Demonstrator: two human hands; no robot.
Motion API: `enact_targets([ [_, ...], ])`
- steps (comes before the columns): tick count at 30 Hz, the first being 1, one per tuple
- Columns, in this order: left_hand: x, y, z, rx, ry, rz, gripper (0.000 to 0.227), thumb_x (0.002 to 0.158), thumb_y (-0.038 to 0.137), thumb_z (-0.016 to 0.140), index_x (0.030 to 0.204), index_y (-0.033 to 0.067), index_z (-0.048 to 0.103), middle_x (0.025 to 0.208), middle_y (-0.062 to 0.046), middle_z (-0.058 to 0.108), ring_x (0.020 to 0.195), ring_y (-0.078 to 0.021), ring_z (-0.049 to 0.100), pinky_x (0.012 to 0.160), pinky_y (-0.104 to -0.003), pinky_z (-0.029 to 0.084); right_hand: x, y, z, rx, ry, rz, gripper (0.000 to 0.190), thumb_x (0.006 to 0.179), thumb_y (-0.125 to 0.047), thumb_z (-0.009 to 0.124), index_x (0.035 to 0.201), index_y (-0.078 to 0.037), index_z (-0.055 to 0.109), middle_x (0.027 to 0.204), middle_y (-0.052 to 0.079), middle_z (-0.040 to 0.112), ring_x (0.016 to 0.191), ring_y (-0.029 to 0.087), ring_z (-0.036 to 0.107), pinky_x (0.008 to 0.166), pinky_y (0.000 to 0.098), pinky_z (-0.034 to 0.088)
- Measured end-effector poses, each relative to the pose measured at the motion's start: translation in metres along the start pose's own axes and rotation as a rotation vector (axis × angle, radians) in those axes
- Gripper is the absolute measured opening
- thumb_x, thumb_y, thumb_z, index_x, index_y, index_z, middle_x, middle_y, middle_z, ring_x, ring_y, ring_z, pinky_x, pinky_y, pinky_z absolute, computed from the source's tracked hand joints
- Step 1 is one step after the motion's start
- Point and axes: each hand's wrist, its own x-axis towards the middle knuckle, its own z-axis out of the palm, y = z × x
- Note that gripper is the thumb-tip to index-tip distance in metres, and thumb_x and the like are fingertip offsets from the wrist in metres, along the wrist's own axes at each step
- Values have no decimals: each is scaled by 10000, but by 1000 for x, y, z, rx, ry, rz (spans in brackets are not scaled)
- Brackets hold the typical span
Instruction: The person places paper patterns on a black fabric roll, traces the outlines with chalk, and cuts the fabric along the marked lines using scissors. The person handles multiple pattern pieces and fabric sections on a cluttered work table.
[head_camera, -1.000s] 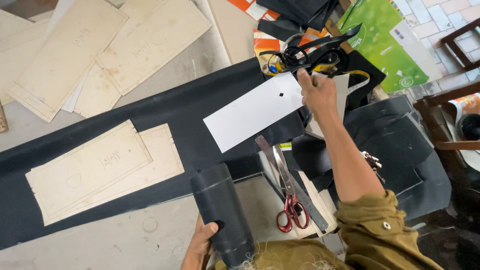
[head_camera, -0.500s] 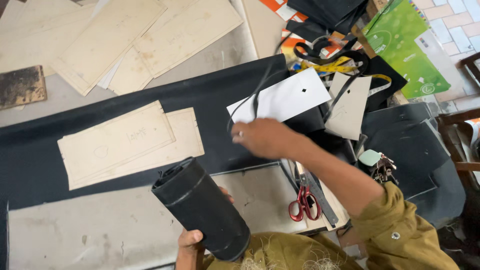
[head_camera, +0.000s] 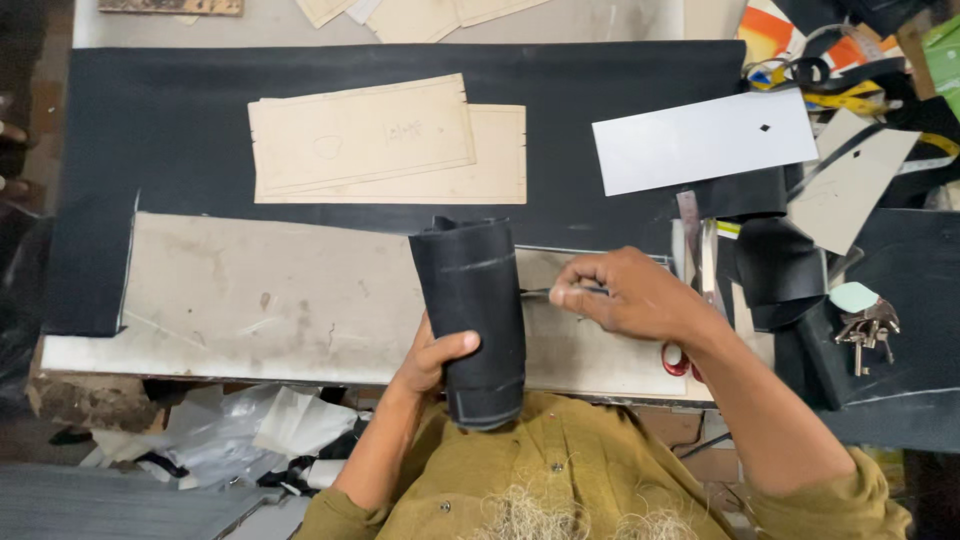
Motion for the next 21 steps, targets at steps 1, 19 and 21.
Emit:
enact_targets([
  [1,4,-3,-3,94,110,75,785,808,342,746,1420,-62,467,1232,-222,612,1106,-291,642,949,-408,551,-3,-1,12,-35,41,-24,529,845,-508,669,1067,-34,743,867,147,749,769,270,718,703,413,552],
  [19,-31,13,-11,1452,-216,-119,236,911,159,605,1069,-12,645,939,-225,693,884,-438,671,778,-530,530,68,8,57,-508,-22,453,595,607,-511,902,975,-56,795,938,167,771,937,332,739,827,443,560],
  [21,-39,39,-2,1694,-367,-209,158,850,94,615,967,49,712,975,-184,706,913,-386,686,783,-502,550,69,-5,61,-610,-10,426,594,600,-516,929,941,-53,780,971,152,757,977,336,717,836,443,558],
])
